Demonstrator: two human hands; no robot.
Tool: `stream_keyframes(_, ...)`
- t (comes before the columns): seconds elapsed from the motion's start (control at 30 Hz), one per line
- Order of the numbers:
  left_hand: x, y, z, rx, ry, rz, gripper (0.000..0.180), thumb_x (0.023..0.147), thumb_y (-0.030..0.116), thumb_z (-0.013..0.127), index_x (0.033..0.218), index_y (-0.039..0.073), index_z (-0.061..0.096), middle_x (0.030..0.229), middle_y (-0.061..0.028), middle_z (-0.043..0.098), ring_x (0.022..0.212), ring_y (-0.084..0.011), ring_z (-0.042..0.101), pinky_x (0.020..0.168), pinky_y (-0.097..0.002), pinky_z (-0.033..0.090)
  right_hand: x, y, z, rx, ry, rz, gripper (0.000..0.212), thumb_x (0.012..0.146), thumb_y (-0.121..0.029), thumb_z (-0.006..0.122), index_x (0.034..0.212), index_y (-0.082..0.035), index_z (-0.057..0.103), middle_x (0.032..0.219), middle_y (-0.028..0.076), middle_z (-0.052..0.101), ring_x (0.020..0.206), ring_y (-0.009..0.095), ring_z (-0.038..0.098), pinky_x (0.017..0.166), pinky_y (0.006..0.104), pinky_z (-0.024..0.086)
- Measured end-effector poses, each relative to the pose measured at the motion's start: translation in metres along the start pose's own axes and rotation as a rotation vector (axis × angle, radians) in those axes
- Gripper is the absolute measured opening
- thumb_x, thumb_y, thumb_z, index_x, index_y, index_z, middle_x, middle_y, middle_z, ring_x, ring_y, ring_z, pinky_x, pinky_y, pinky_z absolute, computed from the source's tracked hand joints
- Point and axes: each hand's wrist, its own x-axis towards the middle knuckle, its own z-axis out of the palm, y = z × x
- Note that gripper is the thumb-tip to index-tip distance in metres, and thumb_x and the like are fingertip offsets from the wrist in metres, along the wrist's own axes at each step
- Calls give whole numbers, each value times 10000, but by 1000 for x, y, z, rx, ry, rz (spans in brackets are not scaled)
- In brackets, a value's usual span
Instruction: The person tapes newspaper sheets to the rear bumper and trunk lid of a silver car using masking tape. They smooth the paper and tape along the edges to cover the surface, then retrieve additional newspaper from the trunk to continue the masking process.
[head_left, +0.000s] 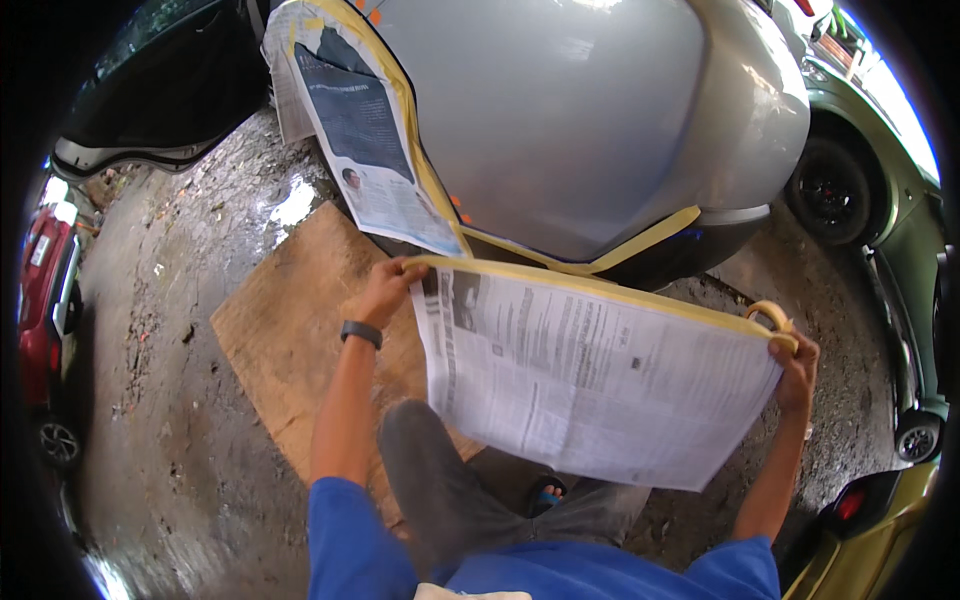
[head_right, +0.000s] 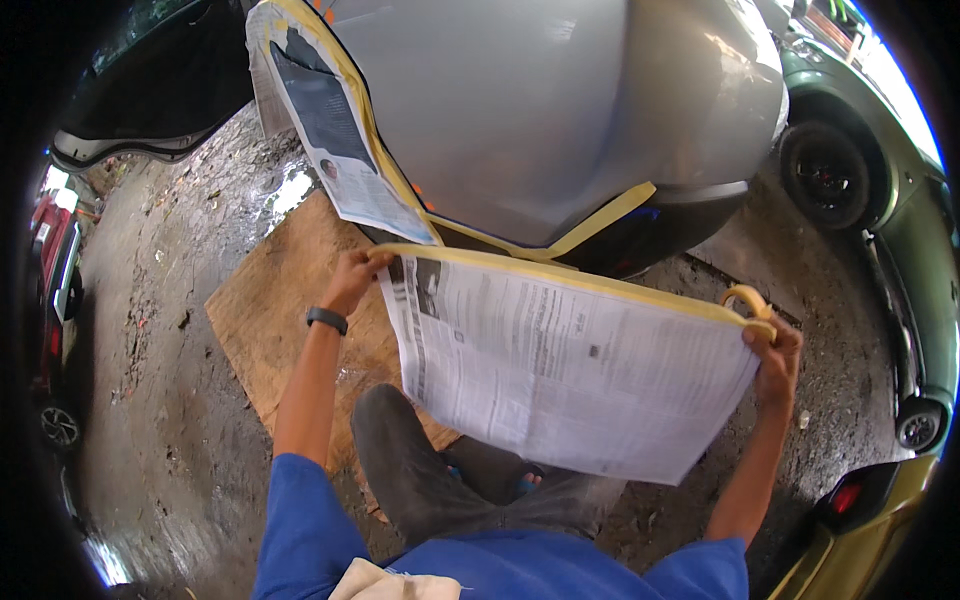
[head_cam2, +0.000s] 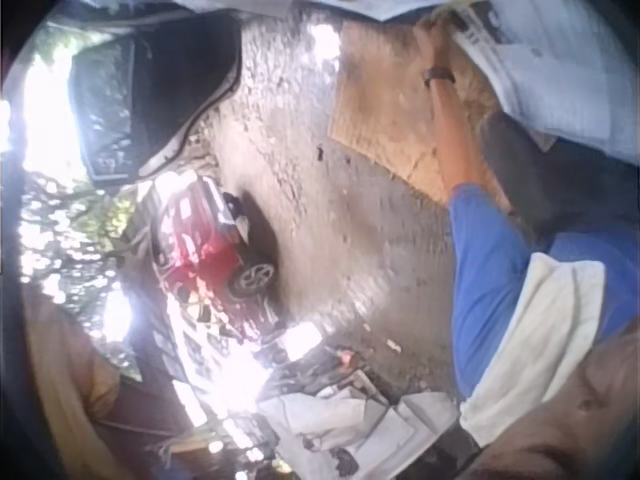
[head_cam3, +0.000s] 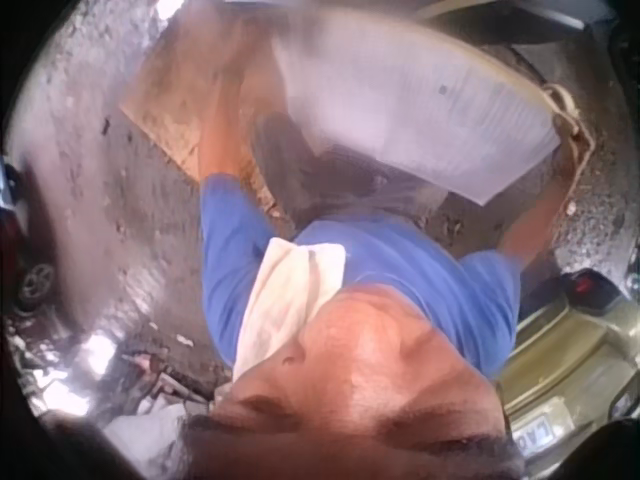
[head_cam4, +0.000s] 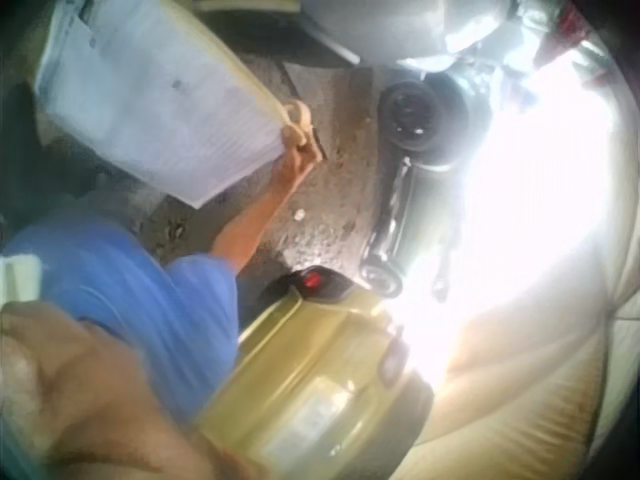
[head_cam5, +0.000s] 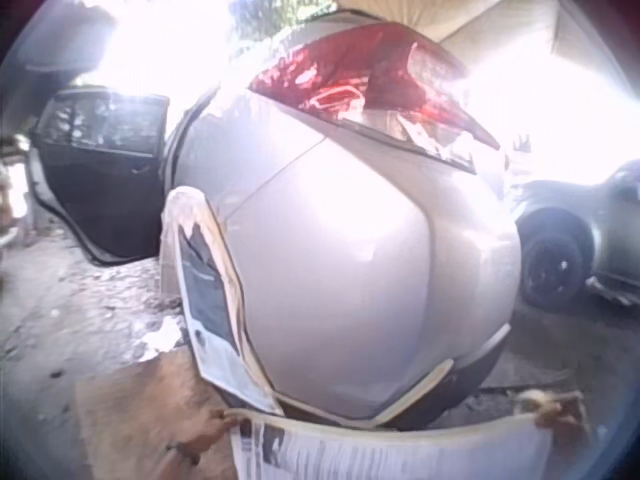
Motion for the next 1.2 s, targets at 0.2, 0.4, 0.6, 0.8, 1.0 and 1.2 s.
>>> stream_keyframes(0.2, 44, -14, 12, -49, 235, 46, 284, 928, 173, 694, 1108, -45, 720, 990, -35, 715, 891, -106, 613, 820, -265, 474, -39, 51, 32, 83, 43, 7, 150, 893, -118, 752, 993, -6, 746, 860, -52, 637, 773, 52, 530, 712, 230, 404)
stream_keyframes(0.4, 72, -36, 26, 29, 406, 115, 310, 890, 263, 720, 1068, 11, 750, 869, -100, 748, 797, -129, 656, 759, -297, 508, -54, 54, 41, 31, 65, -44, 160, 920, -132, 727, 975, 18, 738, 922, -19, 607, 828, 69, 501, 743, 242, 369)
stream_keyframes(0.6, 84, -31, 38, 145, 524, 125, 320, 912, 327, 667, 1072, 64, 753, 897, -178, 742, 848, -271, 715, 791, -357, 521, -54, 52, 48, -139, 75, -65, 152, 934, -142, 713, 956, 6, 735, 907, -31, 560, 818, 69, 473, 733, 239, 348)
stream_keyframes(0.8, 88, -21, 46, 265, 593, 107, 295, 899, 343, 670, 1047, 107, 767, 937, -212, 727, 908, -372, 704, 813, -412, 530, -52, 57, 56, -318, 139, -59, 172, 952, -164, 701, 973, 4, 734, 849, -41, 515, 754, 54, 462, 660, 226, 361)
stream_keyframes(1.0, 90, -10, 63, 355, 652, 100, 300, 891, 353, 624, 1050, 144, 769, 971, -214, 718, 943, -429, 674, 843, -456, 535, -50, 66, 65, -388, 204, -53, 200, 969, -179, 682, 990, 15, 729, 821, -36, 492, 688, 42, 454, 583, 224, 389)
stream_keyframes(1.2, 91, -6, 87, 501, 1065, 151, 293, 878, 310, 636, 997, 56, 720, 941, -231, 714, 922, -438, 674, 828, -502, 526, -43, 70, 65, -323, 194, -14, 193, 974, -187, 676, 970, -2, 730, 805, -37, 492, 687, 40, 458, 588, 223, 395)
